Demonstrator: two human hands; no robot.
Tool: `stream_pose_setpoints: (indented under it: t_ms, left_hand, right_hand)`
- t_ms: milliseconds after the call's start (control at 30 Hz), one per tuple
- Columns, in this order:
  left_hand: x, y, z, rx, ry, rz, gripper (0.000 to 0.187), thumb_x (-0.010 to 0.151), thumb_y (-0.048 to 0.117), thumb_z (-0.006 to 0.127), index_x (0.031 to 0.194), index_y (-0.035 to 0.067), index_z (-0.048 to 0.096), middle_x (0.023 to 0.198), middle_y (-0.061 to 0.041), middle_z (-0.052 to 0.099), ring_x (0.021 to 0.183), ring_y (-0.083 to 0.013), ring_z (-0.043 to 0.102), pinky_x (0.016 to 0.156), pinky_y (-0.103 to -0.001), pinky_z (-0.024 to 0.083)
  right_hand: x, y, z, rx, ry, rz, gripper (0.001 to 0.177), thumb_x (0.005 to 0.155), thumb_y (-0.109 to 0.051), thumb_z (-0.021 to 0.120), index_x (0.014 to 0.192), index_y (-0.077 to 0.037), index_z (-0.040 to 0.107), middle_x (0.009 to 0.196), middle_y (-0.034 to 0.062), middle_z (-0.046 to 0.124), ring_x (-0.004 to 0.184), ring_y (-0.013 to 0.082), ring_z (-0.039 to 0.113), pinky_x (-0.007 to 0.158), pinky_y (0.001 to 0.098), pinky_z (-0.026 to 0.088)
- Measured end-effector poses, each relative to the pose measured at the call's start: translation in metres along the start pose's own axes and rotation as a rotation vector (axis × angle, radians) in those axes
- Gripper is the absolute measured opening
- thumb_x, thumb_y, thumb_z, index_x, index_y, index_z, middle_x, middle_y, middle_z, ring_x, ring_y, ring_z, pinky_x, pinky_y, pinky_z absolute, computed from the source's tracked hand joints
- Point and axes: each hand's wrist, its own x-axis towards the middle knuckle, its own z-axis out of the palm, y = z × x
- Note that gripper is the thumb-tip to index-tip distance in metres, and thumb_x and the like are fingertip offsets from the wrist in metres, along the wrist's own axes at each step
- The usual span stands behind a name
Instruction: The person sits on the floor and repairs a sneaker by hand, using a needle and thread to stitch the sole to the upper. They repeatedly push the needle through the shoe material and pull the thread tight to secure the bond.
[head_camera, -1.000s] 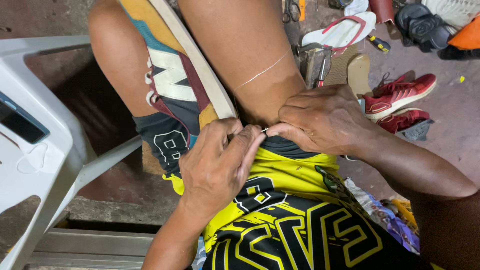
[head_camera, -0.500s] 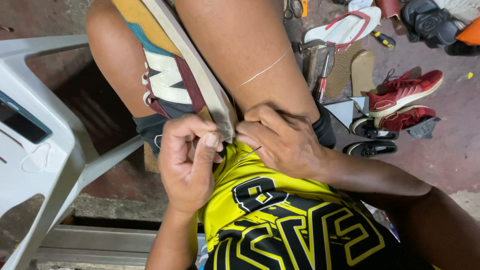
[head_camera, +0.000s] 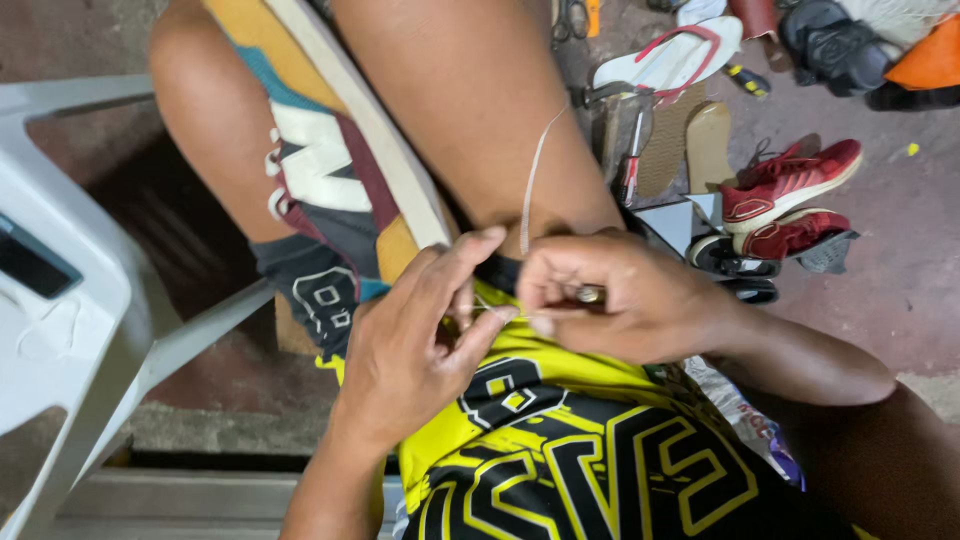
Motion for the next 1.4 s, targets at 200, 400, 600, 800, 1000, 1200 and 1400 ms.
stream_pose_setpoints:
  t_ms: [200, 400, 600, 800, 1000, 1200, 1400]
  left_hand:
    - [-0.003, -0.005, 0.010, 0.066, 0.076, 0.040, 0.086, 0.083, 0.013, 0.089, 0.152, 0.009, 0.038, 0.107, -0.009, 0.059, 0.075, -0.0137, 0.064, 0.059, -0.026, 0.055]
    - [-0.002, -0.005, 0.011, 0.024, 0.053, -0.003, 0.093, 0.083, 0.019, 0.091, 0.155, 0.008, 0.034, 0.107, -0.007, 0.058, 0.071, -0.0094, 0.064, 0.053, -0.023, 0.053]
    - [0.003, 0.001, 0.009, -0.051, 0.045, -0.011, 0.092, 0.085, 0.015, 0.089, 0.156, 0.009, 0.032, 0.138, -0.014, 0.062, 0.071, -0.0065, 0.069, 0.054, -0.019, 0.056]
    - [0.006, 0.007, 0.005, -0.118, 0.071, -0.052, 0.090, 0.087, 0.012, 0.088, 0.157, 0.009, 0.032, 0.148, -0.015, 0.057, 0.073, -0.0064, 0.071, 0.057, -0.018, 0.057]
    - [0.007, 0.006, 0.002, -0.099, 0.083, -0.013, 0.082, 0.087, 0.010, 0.087, 0.153, 0.005, 0.039, 0.148, -0.018, 0.055, 0.089, -0.0163, 0.070, 0.066, -0.023, 0.059]
    - [-0.020, -0.012, -0.013, -0.070, 0.536, -0.147, 0.025, 0.103, -0.003, 0.066, 0.127, 0.002, 0.062, 0.133, -0.014, 0.059, 0.082, -0.0138, 0.068, 0.069, -0.022, 0.060]
    - [0.000, -0.058, -0.030, -0.050, 0.115, -0.388, 0.006, 0.091, 0.002, 0.065, 0.087, -0.002, 0.066, 0.078, -0.011, 0.064, 0.061, -0.0177, 0.064, 0.055, -0.030, 0.050]
  right_hand:
    - [0.025, -0.011, 0.019, -0.651, 0.314, -0.345, 0.013, 0.099, -0.023, 0.069, 0.104, -0.014, 0.062, 0.087, 0.0012, 0.057, 0.071, 0.0182, 0.061, 0.058, 0.0369, 0.050]
    - [0.008, 0.022, -0.064, -1.204, 0.647, -0.476, 0.013, 0.108, -0.018, 0.070, 0.112, -0.010, 0.061, 0.101, 0.0072, 0.064, 0.086, 0.0266, 0.066, 0.067, 0.0375, 0.051]
    - [-0.049, 0.043, -0.134, -1.447, 0.841, -0.035, 0.017, 0.110, 0.004, 0.053, 0.112, -0.006, 0.067, 0.101, 0.0090, 0.066, 0.083, 0.0268, 0.063, 0.075, 0.0362, 0.049]
    - [-0.014, 0.028, -0.024, -0.922, 0.307, 0.238, 0.053, 0.088, -0.008, 0.058, 0.140, -0.009, 0.054, 0.101, 0.0179, 0.069, 0.086, 0.0341, 0.068, 0.075, 0.0465, 0.055]
    - [0.011, 0.007, 0.022, -0.758, 0.305, -0.213, 0.066, 0.087, -0.020, 0.061, 0.148, -0.004, 0.041, 0.103, 0.0151, 0.068, 0.090, 0.0320, 0.068, 0.079, 0.0446, 0.052]
    - [0.008, 0.003, 0.013, -0.123, 0.256, -0.250, 0.068, 0.092, -0.003, 0.065, 0.153, -0.007, 0.036, 0.080, -0.0010, 0.053, 0.068, 0.0069, 0.050, 0.062, 0.0225, 0.042]
    - [0.019, -0.002, 0.016, -0.210, 0.318, -0.056, 0.074, 0.085, -0.014, 0.080, 0.149, -0.007, 0.044, 0.084, -0.0079, 0.053, 0.065, 0.0015, 0.046, 0.054, 0.0200, 0.039]
